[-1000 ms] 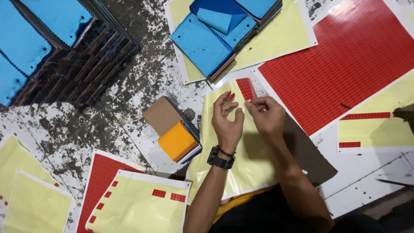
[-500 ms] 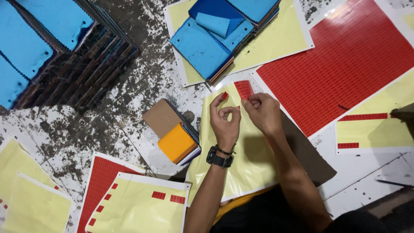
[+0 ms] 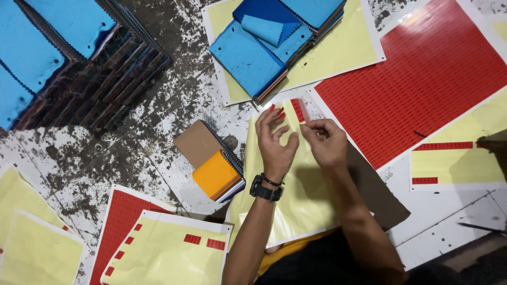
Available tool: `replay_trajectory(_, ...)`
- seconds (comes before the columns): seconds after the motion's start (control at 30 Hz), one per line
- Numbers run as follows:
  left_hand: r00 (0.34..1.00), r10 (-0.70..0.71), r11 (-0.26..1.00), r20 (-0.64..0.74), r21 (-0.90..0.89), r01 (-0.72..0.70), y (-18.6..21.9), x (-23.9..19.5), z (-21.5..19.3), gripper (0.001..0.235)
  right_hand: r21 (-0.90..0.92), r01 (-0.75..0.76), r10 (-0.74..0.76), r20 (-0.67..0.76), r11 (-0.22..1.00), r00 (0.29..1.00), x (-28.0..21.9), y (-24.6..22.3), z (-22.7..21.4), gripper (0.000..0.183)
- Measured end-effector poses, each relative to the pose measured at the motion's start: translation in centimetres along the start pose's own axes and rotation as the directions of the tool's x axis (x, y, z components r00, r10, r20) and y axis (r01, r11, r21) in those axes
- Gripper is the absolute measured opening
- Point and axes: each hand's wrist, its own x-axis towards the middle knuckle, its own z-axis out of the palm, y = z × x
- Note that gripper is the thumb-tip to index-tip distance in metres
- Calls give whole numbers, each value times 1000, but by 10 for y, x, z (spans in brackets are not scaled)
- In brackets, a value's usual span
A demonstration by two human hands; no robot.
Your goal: The person peels small red stickers from a red sheet and applies them to the spine of a stack of notebooks. They repeat this process for several notebooks of different colors, including yellow, brown, green, and blue, while sitting on the floor.
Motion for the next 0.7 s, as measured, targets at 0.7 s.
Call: replay_trajectory(0.7,996,-12,981,-86,-195,-5,-29,-1,-13,56,-385,24,4,72,923,997,22,-20,5,25)
